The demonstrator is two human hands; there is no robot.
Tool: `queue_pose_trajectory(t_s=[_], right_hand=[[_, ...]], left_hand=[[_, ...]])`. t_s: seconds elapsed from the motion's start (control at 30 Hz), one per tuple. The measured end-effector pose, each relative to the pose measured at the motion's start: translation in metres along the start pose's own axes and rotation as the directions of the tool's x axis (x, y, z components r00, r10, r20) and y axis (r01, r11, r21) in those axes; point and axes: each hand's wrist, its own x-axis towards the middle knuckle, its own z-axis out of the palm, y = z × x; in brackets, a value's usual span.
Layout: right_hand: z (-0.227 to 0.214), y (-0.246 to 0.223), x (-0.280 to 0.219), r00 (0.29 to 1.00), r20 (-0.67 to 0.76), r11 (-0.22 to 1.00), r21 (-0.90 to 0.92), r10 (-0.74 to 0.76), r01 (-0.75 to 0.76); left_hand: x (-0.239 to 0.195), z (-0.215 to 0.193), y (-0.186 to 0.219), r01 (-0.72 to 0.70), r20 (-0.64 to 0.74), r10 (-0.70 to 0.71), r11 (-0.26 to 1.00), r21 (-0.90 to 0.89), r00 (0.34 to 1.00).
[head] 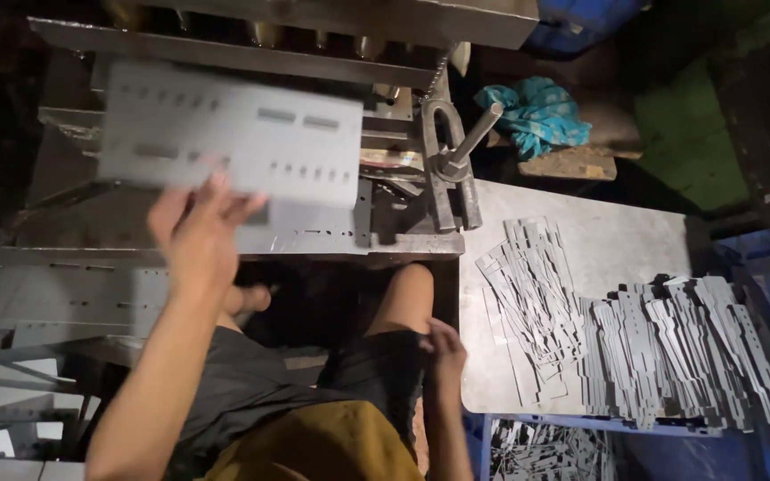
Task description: Feeding metal plates into a stamping press and stacking the finished parts.
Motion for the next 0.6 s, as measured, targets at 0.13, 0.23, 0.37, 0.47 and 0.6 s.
queue_pose_trajectory(t_s=[0.13, 0.23, 0.37, 0.47, 0.6], right_hand=[[0.062, -0.047, -0.032, 0.975, 0.214, 0.998, 0.053, -0.056, 0.046], [0.073, -0.069, -0.039, 0.973, 0.226, 0.999, 0.030, -0.040, 0.034], [0.071, -0.070, -0.036, 0.945, 0.285, 0.986, 0.030, -0.163, 0.161], [0.071, -0.081, -0.035, 0.963, 0.266, 0.999, 0.025, -0.038, 0.033], [0.065, -0.068, -0.034, 0.961, 0.276, 0.994, 0.106, -0.007, -0.023]], left_hand=[[0.075, 0.035, -0.025, 0.125, 0.084, -0.139, 0.981, 0.146, 0.987], [0.087, 0.025, -0.040, 0.094, 0.057, -0.118, 0.942, 0.323, 0.991], [0.046, 0.008, -0.035, 0.142, 0.172, -0.260, 0.851, 0.505, 0.950], [0.019, -0.007, -0.034, -0.814, 0.809, -0.093, -0.027, 0.580, 0.580], [0.014, -0.055, -0.042, -0.834, 0.711, -0.485, -0.074, 0.546, 0.509]])
